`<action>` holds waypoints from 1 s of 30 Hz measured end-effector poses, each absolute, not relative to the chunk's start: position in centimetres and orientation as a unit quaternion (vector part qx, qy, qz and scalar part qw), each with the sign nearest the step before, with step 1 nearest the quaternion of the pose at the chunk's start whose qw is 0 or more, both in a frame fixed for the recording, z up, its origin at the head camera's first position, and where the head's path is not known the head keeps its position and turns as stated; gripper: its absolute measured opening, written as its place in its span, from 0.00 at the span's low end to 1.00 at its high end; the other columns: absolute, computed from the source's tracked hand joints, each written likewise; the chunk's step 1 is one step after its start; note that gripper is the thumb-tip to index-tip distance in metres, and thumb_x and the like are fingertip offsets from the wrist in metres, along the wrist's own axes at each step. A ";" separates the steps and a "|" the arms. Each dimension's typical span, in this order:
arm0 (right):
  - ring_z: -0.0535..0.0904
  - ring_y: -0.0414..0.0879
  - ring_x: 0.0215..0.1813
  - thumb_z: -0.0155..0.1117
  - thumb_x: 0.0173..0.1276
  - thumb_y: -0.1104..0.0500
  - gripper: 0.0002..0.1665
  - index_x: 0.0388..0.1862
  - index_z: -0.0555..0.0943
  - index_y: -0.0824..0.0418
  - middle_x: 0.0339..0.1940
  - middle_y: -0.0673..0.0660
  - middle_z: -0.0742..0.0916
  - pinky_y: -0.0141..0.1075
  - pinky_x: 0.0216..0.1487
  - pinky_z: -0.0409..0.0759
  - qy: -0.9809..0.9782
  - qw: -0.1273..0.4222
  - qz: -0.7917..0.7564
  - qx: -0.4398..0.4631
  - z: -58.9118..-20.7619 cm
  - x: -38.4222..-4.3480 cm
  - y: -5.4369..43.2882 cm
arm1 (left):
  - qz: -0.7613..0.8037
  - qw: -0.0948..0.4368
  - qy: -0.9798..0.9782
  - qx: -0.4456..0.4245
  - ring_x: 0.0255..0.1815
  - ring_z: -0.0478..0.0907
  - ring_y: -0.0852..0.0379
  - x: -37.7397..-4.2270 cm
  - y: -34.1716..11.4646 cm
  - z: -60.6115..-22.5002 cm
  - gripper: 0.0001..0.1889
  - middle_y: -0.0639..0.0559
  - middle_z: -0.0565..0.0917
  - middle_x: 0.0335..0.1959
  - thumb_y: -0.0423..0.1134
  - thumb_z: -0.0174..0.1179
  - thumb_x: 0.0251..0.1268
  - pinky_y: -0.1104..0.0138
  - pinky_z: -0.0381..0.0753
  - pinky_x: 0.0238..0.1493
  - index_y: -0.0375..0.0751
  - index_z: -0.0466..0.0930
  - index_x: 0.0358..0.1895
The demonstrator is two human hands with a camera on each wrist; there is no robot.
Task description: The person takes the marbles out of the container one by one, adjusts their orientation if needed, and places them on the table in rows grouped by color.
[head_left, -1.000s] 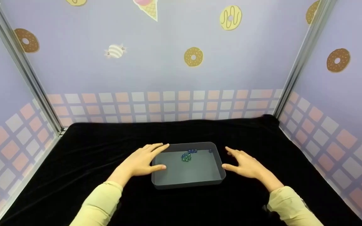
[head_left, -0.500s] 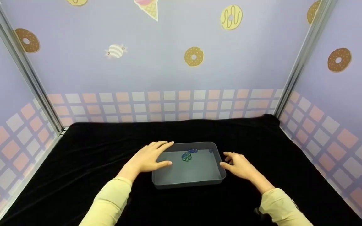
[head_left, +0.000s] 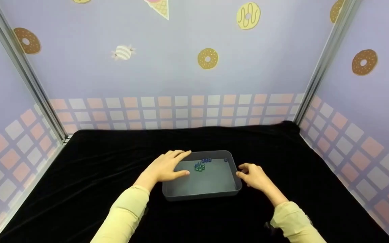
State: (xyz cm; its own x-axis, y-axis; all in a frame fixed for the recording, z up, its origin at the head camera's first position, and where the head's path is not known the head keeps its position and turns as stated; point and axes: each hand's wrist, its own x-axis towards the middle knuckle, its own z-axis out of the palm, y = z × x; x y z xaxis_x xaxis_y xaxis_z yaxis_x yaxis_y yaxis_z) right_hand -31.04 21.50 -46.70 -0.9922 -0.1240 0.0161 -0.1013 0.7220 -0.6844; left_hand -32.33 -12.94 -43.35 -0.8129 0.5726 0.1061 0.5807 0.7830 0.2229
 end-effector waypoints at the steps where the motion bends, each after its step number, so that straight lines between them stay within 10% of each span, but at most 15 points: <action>1: 0.78 0.42 0.23 0.62 0.69 0.60 0.23 0.58 0.78 0.72 0.43 0.66 0.88 0.32 0.23 0.81 0.926 0.012 -0.372 -0.057 -46.7 -31.1 21.4 | -0.120 0.017 -0.945 -0.304 0.73 0.66 0.40 -32.4 -12.8 -43.4 0.40 0.45 0.66 0.75 0.66 0.52 0.67 0.41 0.67 0.70 0.56 0.54 0.79; 30: 0.84 0.45 0.26 0.61 0.55 0.73 0.16 0.44 0.85 0.69 0.32 0.64 0.88 0.33 0.23 0.84 0.906 -0.034 -0.419 0.042 -47.3 -30.7 19.6 | -0.110 -0.002 -0.947 -0.302 0.72 0.66 0.41 -34.2 -9.5 -44.1 0.39 0.45 0.67 0.74 0.63 0.54 0.68 0.42 0.68 0.69 0.55 0.55 0.78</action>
State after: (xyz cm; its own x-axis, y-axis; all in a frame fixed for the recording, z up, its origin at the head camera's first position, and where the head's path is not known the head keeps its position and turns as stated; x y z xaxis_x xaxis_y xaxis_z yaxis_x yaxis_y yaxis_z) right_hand -30.70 19.57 -47.33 -0.9941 0.1051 0.0261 0.0481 0.6449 -0.7627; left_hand -34.19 -9.49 -44.07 -0.8171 0.5731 0.0618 0.5721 0.7929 0.2098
